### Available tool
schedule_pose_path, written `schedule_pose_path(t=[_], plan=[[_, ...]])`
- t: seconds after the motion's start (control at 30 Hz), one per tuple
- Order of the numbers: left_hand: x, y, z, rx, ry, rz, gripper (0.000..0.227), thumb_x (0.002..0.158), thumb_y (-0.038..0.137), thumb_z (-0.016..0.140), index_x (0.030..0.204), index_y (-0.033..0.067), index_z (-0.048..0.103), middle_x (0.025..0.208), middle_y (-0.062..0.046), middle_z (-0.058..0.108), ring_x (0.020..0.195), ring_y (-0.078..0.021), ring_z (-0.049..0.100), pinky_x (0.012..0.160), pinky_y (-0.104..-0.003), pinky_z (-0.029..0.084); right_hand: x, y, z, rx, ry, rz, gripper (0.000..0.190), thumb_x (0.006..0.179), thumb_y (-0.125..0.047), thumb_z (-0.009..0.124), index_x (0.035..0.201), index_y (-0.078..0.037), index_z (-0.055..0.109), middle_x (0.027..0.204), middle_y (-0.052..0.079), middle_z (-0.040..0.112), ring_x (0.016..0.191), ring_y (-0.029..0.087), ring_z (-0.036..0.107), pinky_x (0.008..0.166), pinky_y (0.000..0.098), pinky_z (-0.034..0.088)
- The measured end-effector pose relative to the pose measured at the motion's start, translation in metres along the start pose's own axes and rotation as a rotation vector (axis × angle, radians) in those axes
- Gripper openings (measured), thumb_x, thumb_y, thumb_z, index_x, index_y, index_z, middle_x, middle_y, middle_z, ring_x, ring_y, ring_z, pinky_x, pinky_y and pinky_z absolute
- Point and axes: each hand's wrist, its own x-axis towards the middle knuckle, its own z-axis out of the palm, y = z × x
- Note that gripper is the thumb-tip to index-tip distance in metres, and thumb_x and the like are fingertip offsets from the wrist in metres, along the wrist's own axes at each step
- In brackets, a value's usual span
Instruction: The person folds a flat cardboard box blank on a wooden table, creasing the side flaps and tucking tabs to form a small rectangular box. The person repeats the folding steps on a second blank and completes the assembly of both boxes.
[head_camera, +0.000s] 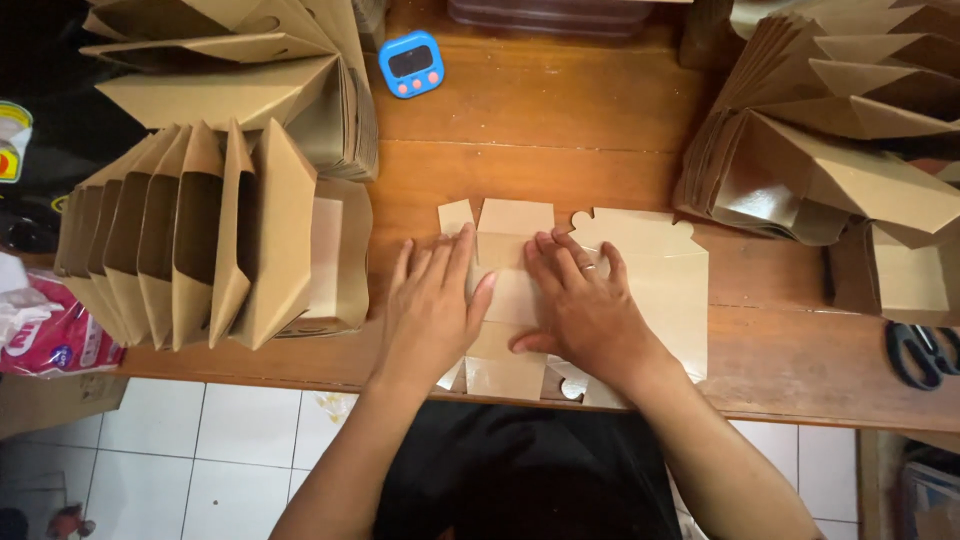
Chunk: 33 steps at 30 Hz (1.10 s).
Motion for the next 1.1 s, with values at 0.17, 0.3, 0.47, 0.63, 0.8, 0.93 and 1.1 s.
schedule_pose_path(t=[0.17, 0.3, 0.47, 0.63, 0.8, 0.93, 1.1], plan=[[0.000, -0.002, 0.016, 0.091, -0.037, -0.017, 0.050, 0.095, 0.041, 0.054, 0.121, -0.0009, 0.063, 0.113, -0.015, 0.063, 0.107, -0.0298, 0.059, 0.107, -0.053, 0.034, 0.003, 0.002, -0.007, 0.047, -0.053, -0.012, 0.112, 0.065, -0.079, 0.063, 0.152, -0.017, 0.028, 0.149, 0.006, 0.033, 0.145, 0.021, 0.026, 0.110, 0.0563, 0.029], [-0.001, 0.013, 0.018, 0.119, -0.098, -0.094, 0.062, 0.090, 0.046, 0.058, 0.125, -0.0051, 0.058, 0.118, -0.021, 0.060, 0.113, -0.0344, 0.057, 0.106, -0.054, 0.036, 0.000, 0.013, -0.023, 0.257, -0.035, -0.061, 0.102, 0.072, -0.078, 0.057, 0.148, -0.013, 0.037, 0.147, 0.007, 0.037, 0.143, 0.022, 0.031, 0.110, 0.0538, 0.028], [-0.011, 0.026, 0.031, 0.129, 0.021, -0.111, 0.066, 0.092, 0.040, 0.057, 0.139, -0.0049, 0.047, 0.125, -0.026, 0.054, 0.124, -0.0420, 0.051, 0.108, -0.058, 0.033, 0.002, 0.057, -0.016, 0.367, 0.120, 0.103, 0.074, 0.089, -0.054, 0.058, 0.146, -0.008, 0.043, 0.133, 0.015, 0.051, 0.125, 0.035, 0.049, 0.098, 0.0534, 0.041], [-0.014, 0.025, 0.032, 0.134, 0.071, -0.062, 0.054, 0.091, 0.037, 0.059, 0.139, 0.0103, 0.054, 0.124, -0.025, 0.053, 0.126, -0.0442, 0.047, 0.106, -0.058, 0.035, 0.007, 0.065, -0.007, 0.216, 0.053, 0.270, 0.071, 0.088, -0.057, 0.057, 0.146, -0.018, 0.046, 0.137, 0.004, 0.045, 0.121, 0.029, 0.049, 0.094, 0.0486, 0.042], [-0.015, 0.025, 0.037, 0.102, 0.094, -0.104, 0.049, 0.091, 0.037, 0.059, 0.135, 0.0131, 0.059, 0.122, -0.025, 0.054, 0.126, -0.0435, 0.049, 0.106, -0.058, 0.035, 0.008, 0.060, -0.005, 0.275, 0.086, 0.254, 0.061, 0.085, -0.049, 0.063, 0.138, -0.020, 0.053, 0.135, -0.002, 0.047, 0.120, 0.023, 0.050, 0.097, 0.0440, 0.039], [-0.013, 0.026, 0.032, 0.097, 0.075, -0.119, 0.048, 0.093, 0.037, 0.058, 0.134, 0.0135, 0.060, 0.123, -0.024, 0.054, 0.127, -0.0425, 0.049, 0.107, -0.058, 0.035, 0.007, 0.055, -0.002, 0.278, 0.146, 0.261, 0.058, 0.084, -0.047, 0.066, 0.133, -0.018, 0.055, 0.131, -0.001, 0.050, 0.117, 0.023, 0.053, 0.097, 0.0458, 0.038], [-0.013, 0.028, 0.032, 0.102, 0.065, -0.130, 0.048, 0.093, 0.037, 0.057, 0.134, 0.0124, 0.061, 0.123, -0.025, 0.054, 0.129, -0.0422, 0.047, 0.108, -0.057, 0.033, 0.012, 0.065, 0.045, 0.311, 0.467, 0.175, 0.033, 0.074, -0.032, 0.079, 0.096, -0.023, 0.057, 0.094, -0.001, 0.054, 0.094, 0.023, 0.058, 0.081, 0.0401, 0.043]])
